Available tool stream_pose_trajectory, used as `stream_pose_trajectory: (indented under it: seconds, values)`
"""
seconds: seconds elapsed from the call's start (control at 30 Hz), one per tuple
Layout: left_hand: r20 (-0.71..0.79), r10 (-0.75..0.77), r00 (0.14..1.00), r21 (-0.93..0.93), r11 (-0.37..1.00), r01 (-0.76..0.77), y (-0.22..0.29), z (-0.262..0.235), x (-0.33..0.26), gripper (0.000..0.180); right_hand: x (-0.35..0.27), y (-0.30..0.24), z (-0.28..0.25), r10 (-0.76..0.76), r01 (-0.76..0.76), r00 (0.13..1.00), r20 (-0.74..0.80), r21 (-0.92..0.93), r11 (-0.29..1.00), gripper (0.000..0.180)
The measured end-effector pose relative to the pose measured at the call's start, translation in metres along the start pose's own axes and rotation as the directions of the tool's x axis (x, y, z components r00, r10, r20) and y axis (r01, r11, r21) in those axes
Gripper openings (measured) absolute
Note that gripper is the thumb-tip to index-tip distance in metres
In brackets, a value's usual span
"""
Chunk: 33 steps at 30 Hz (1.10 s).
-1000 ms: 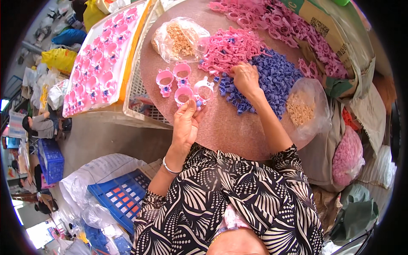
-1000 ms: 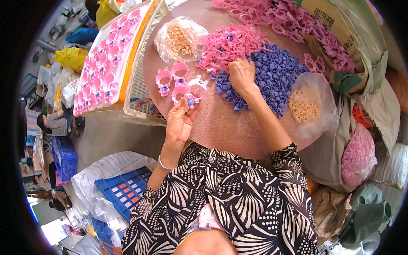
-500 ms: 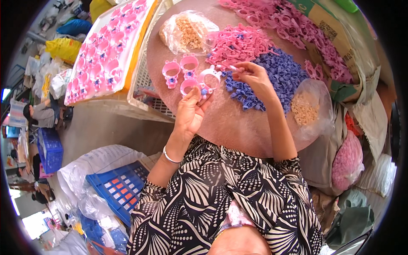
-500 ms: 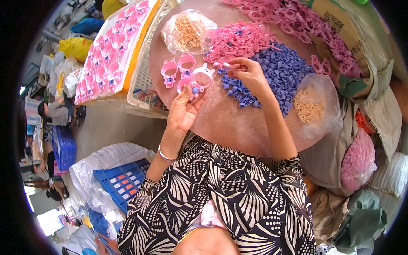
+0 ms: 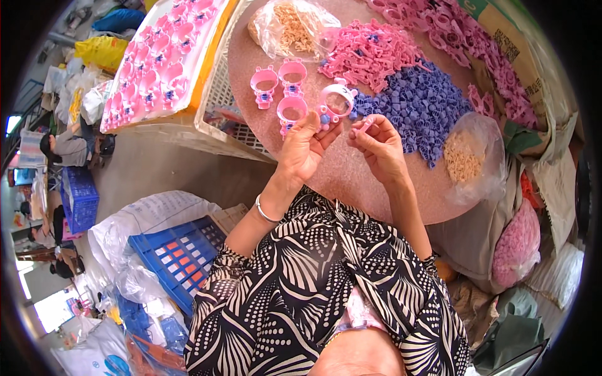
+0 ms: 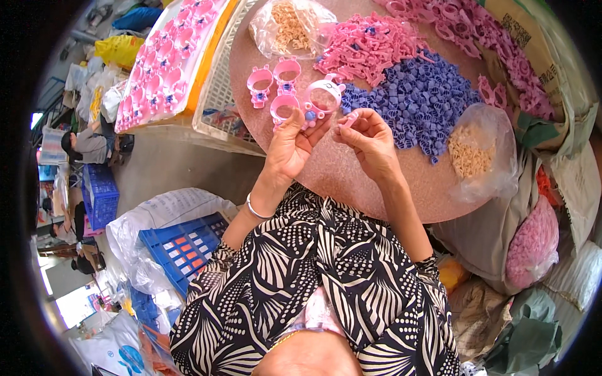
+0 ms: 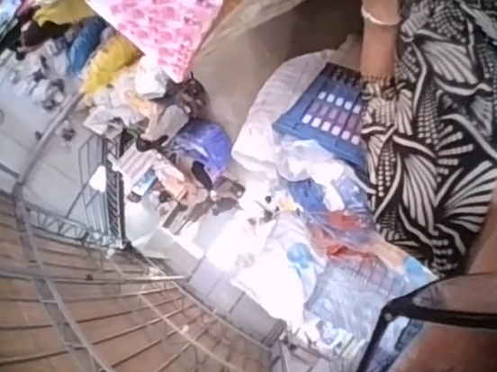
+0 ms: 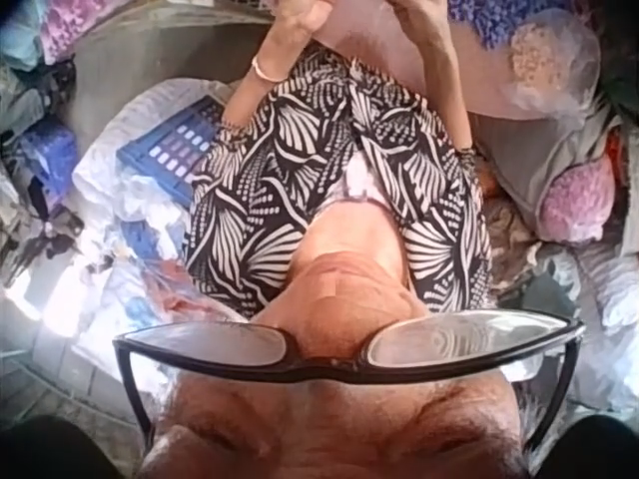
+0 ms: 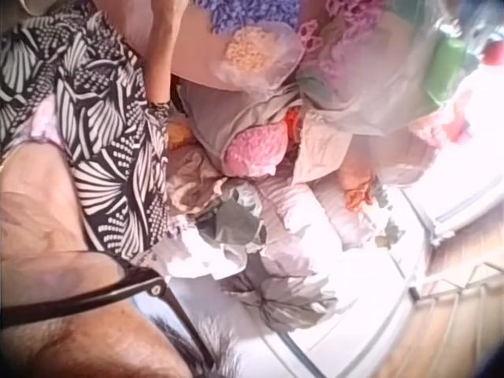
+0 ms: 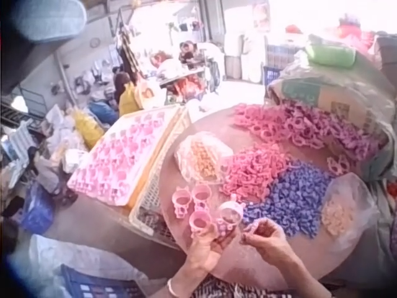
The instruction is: Assembling small plastic toy components by attaching small decorative plastic parts to pink rings.
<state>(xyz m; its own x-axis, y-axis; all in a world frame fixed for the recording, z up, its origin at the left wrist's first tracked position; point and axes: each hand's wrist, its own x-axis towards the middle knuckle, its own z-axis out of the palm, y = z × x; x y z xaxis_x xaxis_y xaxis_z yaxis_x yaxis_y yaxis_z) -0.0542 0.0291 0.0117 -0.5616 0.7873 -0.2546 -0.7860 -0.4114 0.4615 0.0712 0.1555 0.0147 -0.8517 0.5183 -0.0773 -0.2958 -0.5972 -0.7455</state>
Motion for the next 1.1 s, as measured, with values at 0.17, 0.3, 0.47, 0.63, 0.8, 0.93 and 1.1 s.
stream_pose_trajectory:
  seconds: [0.17,0.3,0.47,0.63,0.8,0.93,1.1]
  values:
    - [0.105,0.034,0.994,0.028,0.999,-0.037,-0.005,0.003,-0.005,0.022,-0.006,0.004,0.017,0.015,-0.010,0.999,-0.041,0.112,0.994,0.010]
    - [0.167,0.080,0.983,0.064,0.994,-0.091,-0.009,0.004,-0.005,0.023,-0.005,0.022,0.007,-0.162,0.162,0.987,-0.005,0.098,0.982,0.010]
    - [0.250,0.115,0.961,0.157,0.975,-0.157,-0.012,0.007,-0.008,0.034,-0.005,0.027,0.006,-0.183,0.175,0.982,0.040,0.149,0.973,0.007]
    - [0.297,0.118,0.947,0.158,0.973,-0.171,-0.012,0.005,-0.008,0.036,-0.005,0.026,0.009,-0.193,0.190,0.981,0.021,0.110,0.976,0.007]
    - [0.311,0.150,0.939,0.235,0.945,-0.229,-0.010,0.014,-0.012,0.032,-0.004,0.031,0.001,-0.102,0.096,0.994,0.038,0.127,0.987,0.009]
    - [0.312,0.262,0.913,0.222,0.914,-0.338,-0.021,0.011,-0.016,0.035,-0.012,0.036,0.026,0.065,-0.052,0.998,-0.015,0.434,0.899,0.014]
    - [0.231,0.333,0.914,0.171,0.911,-0.375,-0.029,0.018,-0.022,0.037,-0.012,0.043,0.032,0.060,0.013,0.986,-0.158,0.425,0.905,0.015]
